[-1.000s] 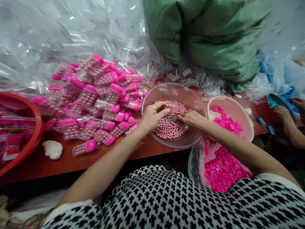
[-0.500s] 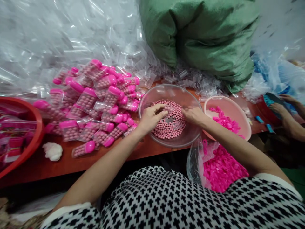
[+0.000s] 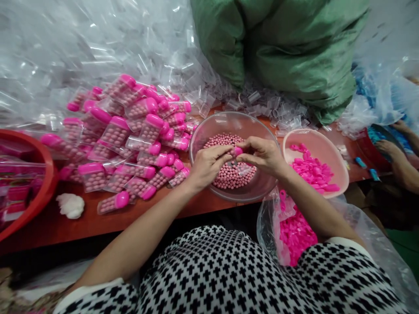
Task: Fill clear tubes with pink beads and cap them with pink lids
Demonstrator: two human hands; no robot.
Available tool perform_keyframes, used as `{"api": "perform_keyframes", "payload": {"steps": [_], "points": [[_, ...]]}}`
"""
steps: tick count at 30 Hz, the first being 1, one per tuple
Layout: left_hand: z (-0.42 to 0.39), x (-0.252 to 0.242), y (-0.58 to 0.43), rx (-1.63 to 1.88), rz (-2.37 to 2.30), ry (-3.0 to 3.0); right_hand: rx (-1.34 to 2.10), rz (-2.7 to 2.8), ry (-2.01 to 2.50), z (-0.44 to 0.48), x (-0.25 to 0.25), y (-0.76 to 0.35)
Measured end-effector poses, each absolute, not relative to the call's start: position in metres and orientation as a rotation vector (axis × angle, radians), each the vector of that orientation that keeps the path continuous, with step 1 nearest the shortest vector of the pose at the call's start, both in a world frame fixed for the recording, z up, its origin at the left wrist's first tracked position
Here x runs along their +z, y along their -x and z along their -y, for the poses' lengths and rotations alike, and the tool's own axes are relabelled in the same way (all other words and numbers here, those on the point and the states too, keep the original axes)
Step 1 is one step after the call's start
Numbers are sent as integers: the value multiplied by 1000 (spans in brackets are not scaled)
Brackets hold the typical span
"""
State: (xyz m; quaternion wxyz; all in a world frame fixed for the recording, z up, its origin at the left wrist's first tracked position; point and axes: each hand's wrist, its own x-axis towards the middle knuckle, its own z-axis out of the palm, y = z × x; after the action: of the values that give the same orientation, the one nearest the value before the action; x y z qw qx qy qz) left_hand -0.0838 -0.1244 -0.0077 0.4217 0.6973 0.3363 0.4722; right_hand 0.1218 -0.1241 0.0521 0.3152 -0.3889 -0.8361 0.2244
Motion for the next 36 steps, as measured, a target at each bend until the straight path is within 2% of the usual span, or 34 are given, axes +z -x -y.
{"api": "perform_keyframes", "payload": {"steps": [6,9,13,17,19,25,31,36], "points": [[129,-12,84,1279,-845,-1979,329,2379,912,128,44,-120],[128,-14,86,1231,-857,-2060,307,2419,863,126,39,-117],[125,-9,87,1153,-828,-1798,591,2227,1011,124,41,-119],[120,-6,84,1179,-737,-1304,1254,1705,1041,126,47,-129],[119,-7,82,1176,-706,-1147,1471,1466,983,129,45,-135],[123,-10,81,1187,-704,-1368,1528,1190,1016,128,33,-130],[124,-17,80,1275,-820,-1589,2012,1192,1135,118,39,-110],[121,-17,81,1274,-854,-1588,1866,1165,1117,113,31,-92]]}}
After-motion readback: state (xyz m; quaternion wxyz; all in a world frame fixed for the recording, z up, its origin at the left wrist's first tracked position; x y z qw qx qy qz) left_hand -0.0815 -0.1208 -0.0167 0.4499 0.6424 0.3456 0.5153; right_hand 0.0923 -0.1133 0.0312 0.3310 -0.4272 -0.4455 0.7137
